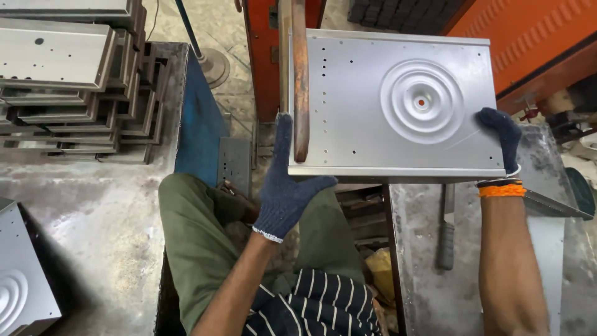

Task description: Assembling metal enclosure components using a spot welder and finishing edges with a hand file.

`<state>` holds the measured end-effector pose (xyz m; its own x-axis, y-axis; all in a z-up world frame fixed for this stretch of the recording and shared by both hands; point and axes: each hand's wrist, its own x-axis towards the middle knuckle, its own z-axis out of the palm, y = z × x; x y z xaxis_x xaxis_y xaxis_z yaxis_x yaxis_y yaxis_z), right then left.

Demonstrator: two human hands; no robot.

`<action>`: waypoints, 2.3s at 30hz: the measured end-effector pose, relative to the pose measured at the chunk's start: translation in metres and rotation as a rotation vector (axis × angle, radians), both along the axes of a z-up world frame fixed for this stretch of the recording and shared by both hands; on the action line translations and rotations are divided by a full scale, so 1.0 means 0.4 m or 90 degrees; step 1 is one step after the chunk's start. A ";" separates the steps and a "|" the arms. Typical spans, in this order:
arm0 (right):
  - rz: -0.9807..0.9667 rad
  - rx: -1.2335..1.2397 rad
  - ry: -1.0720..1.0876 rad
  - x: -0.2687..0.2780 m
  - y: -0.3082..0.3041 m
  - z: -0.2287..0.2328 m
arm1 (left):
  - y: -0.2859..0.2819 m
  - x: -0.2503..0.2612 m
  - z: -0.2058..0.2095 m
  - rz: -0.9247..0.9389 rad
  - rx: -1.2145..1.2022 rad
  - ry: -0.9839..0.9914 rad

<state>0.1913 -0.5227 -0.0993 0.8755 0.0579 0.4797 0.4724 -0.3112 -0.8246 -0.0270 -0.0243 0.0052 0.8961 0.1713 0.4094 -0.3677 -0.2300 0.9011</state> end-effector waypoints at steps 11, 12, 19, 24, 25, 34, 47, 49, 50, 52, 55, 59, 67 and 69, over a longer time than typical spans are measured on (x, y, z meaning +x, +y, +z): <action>0.047 0.089 0.053 0.005 0.134 0.031 | 0.050 -0.016 0.024 -0.002 -0.015 0.008; 0.049 0.096 0.058 0.012 0.145 0.030 | 0.066 -0.011 0.021 -0.010 0.001 -0.040; 0.042 0.147 0.103 -0.027 0.182 0.034 | 0.141 -0.042 0.034 -0.042 -0.137 0.019; 0.040 0.189 0.144 -0.048 0.202 0.026 | 0.164 -0.053 0.011 0.008 -0.046 0.015; 0.044 0.196 0.150 -0.030 0.204 0.014 | 0.166 -0.049 0.015 0.010 -0.048 0.014; 0.049 0.351 0.287 -0.032 0.236 0.016 | 0.194 -0.056 0.008 0.039 0.030 -0.006; 0.066 0.451 0.419 -0.153 0.553 0.176 | 0.298 -0.094 0.023 0.024 -0.094 0.086; 0.091 0.483 0.436 -0.155 0.598 0.209 | 0.308 -0.091 0.042 0.036 -0.054 0.058; 0.109 0.515 0.459 -0.161 0.611 0.215 | 0.314 -0.094 0.051 0.046 -0.036 0.061; 0.121 0.550 0.486 -0.169 0.619 0.202 | 0.341 -0.112 0.043 0.050 -0.019 0.072; 0.135 0.604 0.504 -0.128 0.601 0.135 | 0.391 -0.110 0.019 0.062 0.009 0.043; 0.143 0.330 0.278 -0.132 0.603 0.066 | 0.396 -0.125 0.020 0.099 0.040 0.056; 0.124 0.587 0.515 -0.214 0.788 0.292 | 0.473 -0.117 0.020 0.111 -0.022 0.105; 0.320 0.622 0.584 -0.236 0.825 0.311 | 0.505 -0.140 -0.020 0.101 -0.031 0.056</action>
<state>0.0970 -0.1928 0.0252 0.8781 0.4312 -0.2074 -0.4474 0.5864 -0.6753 -0.0828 0.1779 -0.0027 0.8879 0.3315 0.3190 -0.2499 -0.2348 0.9394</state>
